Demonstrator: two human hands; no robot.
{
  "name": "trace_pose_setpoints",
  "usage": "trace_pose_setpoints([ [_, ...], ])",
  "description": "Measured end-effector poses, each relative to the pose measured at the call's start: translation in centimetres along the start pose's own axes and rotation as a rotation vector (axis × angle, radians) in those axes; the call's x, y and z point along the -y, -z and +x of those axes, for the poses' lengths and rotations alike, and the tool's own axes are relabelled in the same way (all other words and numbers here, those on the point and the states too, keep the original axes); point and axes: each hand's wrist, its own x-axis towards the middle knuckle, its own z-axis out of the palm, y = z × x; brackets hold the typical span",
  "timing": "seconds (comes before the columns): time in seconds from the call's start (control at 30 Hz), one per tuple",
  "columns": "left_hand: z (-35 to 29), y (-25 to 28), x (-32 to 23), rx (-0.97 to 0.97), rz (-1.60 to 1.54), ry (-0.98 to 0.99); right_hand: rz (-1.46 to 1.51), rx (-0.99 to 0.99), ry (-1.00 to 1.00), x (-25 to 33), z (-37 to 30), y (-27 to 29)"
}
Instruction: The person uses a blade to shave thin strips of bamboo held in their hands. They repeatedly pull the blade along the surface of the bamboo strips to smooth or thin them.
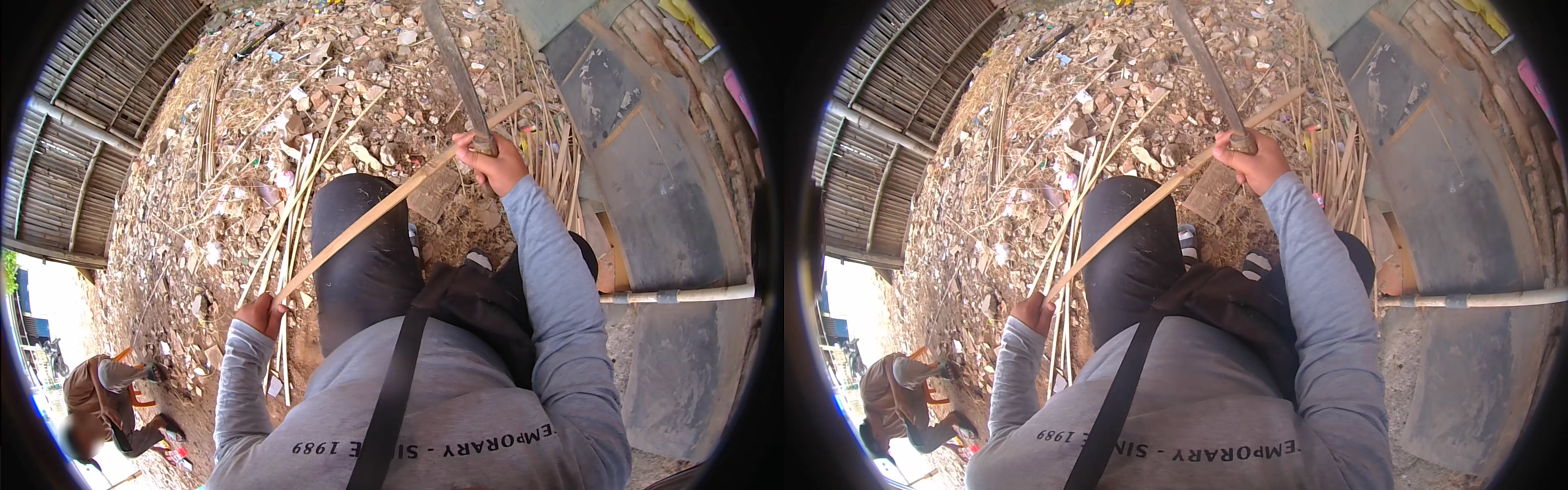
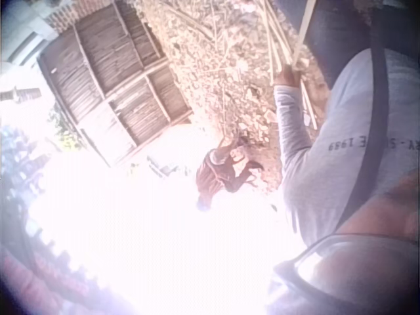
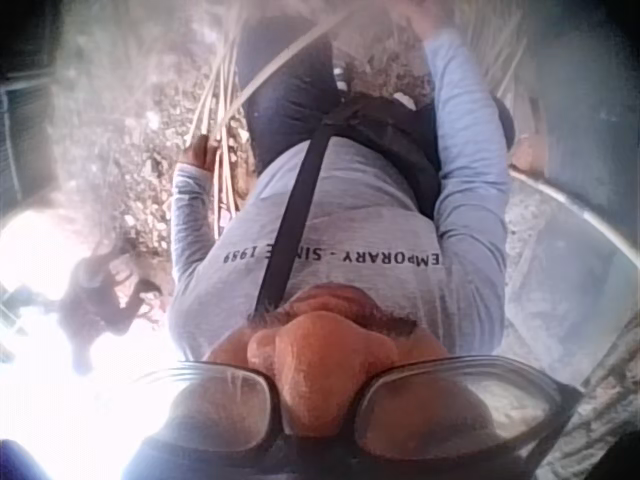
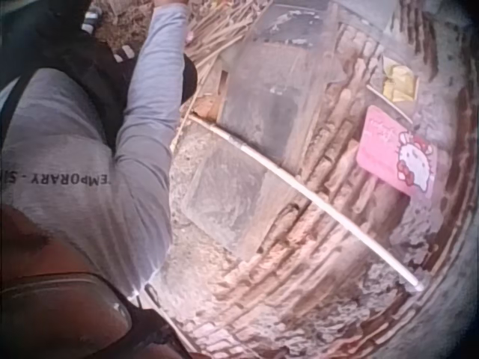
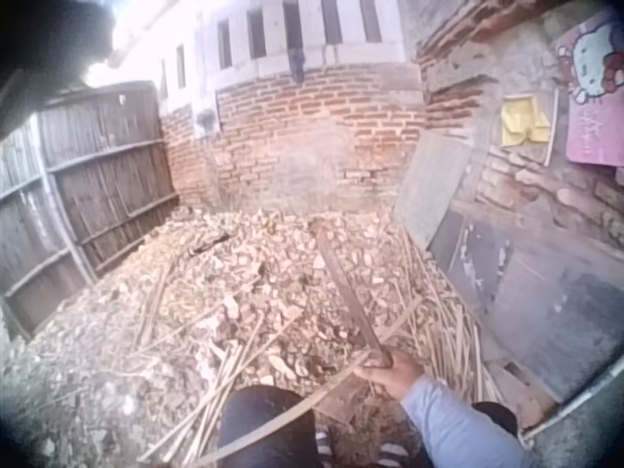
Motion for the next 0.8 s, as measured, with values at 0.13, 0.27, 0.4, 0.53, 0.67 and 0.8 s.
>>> trace_pose_setpoints([
  [0.13,0.2,-0.3,-0.5,-0.015,0.031,0.063,0.013,-0.014,-0.042,0.5,0.0,-0.1],
  [0.27,1.5,-2.2,-1.7,-0.282,-0.024,-0.166,0.004,-0.014,-0.012,1.1,0.1,-0.6],
  [0.4,3.3,-3.1,-4.2,-0.364,-0.124,-0.272,-0.034,0.039,-0.036,2.1,-0.3,-0.8],
  [0.53,2.5,-1.7,-5.5,-0.193,-0.206,-0.096,-0.147,0.007,-0.012,2.7,-0.6,-0.4],
  [0.67,1.8,-0.9,-5.8,-0.077,-0.210,-0.016,-0.651,-0.319,0.574,1.4,-0.3,0.0],
  [0.8,1.2,-0.9,-5.9,-0.059,-0.228,0.028,-0.967,-0.105,0.360,3.8,-2.2,-1.7],
])
